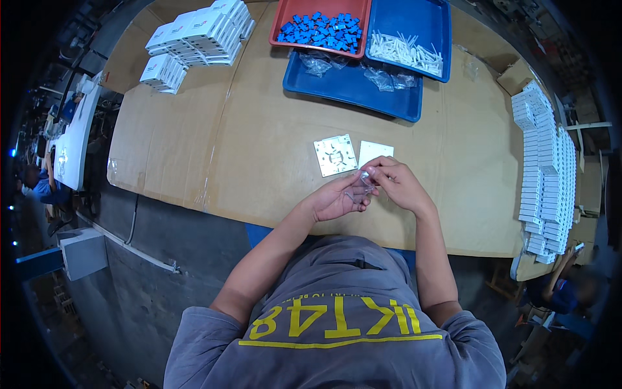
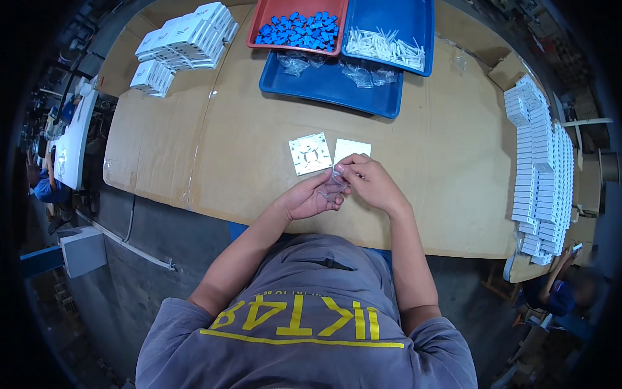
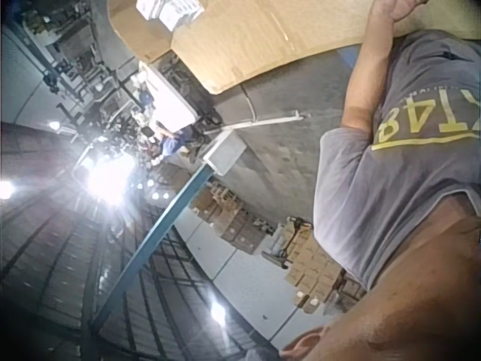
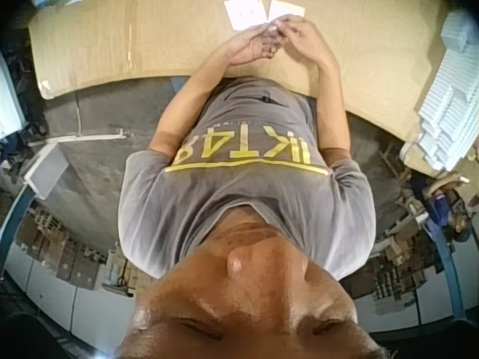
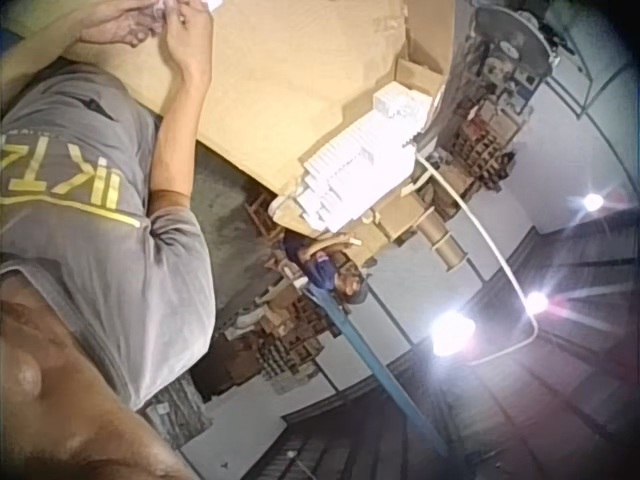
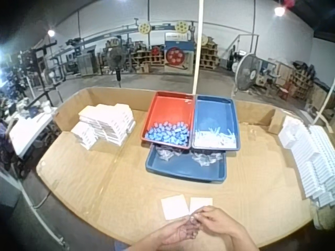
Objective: Manually assemble and package components into boxes at a factory workstation.
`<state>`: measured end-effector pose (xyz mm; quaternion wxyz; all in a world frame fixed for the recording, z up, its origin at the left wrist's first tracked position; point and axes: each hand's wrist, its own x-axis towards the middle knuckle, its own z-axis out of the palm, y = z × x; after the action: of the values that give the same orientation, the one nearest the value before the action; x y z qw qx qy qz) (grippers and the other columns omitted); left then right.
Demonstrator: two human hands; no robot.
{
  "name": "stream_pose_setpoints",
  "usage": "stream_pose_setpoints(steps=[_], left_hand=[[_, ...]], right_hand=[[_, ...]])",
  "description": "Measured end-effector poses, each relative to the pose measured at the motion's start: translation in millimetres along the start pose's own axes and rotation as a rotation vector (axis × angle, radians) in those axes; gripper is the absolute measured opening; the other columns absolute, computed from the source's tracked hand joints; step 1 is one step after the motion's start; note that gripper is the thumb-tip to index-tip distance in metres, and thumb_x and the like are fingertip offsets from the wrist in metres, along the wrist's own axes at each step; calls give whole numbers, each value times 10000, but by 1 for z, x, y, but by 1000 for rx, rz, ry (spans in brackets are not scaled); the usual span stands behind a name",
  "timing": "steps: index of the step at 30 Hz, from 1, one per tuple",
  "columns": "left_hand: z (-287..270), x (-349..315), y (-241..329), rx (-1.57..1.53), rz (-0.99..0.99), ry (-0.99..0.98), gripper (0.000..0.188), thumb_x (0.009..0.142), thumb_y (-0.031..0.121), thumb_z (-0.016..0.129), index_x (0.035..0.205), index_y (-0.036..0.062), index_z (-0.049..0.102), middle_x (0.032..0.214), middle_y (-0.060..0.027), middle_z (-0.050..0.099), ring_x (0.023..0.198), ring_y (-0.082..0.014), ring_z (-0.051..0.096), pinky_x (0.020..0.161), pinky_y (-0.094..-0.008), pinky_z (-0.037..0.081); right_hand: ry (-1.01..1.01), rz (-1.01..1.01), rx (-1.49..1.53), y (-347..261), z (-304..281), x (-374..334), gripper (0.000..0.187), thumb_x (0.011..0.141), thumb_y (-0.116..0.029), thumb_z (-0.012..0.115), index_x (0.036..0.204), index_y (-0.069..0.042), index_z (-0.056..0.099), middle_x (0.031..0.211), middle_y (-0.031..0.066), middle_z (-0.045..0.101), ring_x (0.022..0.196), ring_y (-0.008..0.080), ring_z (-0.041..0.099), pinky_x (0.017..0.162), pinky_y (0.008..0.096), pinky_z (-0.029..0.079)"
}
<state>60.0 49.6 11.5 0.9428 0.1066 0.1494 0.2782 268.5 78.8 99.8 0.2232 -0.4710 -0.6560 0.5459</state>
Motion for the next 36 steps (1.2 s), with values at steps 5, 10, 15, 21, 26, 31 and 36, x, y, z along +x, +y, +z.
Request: stream_pose_setpoints(steps=[5,10,15,21,26,31,36], left_hand=[[-12,2,-4,3,43,-49,360,1129,399,464,1329,129,593,1142,-47,679,963,-188,665,873,-352,543],[-15,4,-9,53,72,-19,350,1118,406,493,1318,133,584,1091,-26,664,945,-172,667,864,-356,544],[-10,0,-7,-33,39,-36,343,1116,393,495,1330,131,553,1081,-25,661,891,-173,672,845,-361,550],[-10,0,-8,19,74,-49,357,1129,397,452,1365,142,536,1093,-28,668,895,-178,674,843,-370,549],[-6,1,-1,-41,35,-31,410,1140,438,395,1297,112,590,1041,-57,677,890,-206,668,859,-381,538],[-11,5,-1,-106,-26,-34,533,1144,481,342,1257,46,628,980,-102,695,841,-219,644,818,-374,522],[-8,1,-2,-97,-25,-23,496,1136,420,394,1339,18,602,1040,-97,696,824,-197,670,828,-374,550]], right_hand=[[-74,-27,-127,-10,14,3,357,1089,-265,569,1096,47,744,1183,124,696,1105,255,609,944,364,507],[-88,7,-261,-9,20,3,414,1095,-317,554,1086,44,756,1170,145,706,1166,294,589,989,386,497],[-58,28,-130,-11,17,5,425,1095,-329,560,1063,46,756,1141,153,707,1084,276,627,946,390,516],[-217,75,-171,-15,20,10,437,1098,-334,565,1059,60,750,1072,149,711,968,239,666,875,374,537],[-178,97,-52,-9,8,17,419,1115,-285,520,1046,59,748,1138,115,711,1013,208,633,904,341,526],[57,-19,-135,-19,-46,29,371,1068,-287,623,1029,60,748,993,133,732,937,200,665,851,343,524],[385,40,-537,-48,-104,47,304,1001,-294,690,1024,3,751,956,145,756,833,283,694,798,381,538]])
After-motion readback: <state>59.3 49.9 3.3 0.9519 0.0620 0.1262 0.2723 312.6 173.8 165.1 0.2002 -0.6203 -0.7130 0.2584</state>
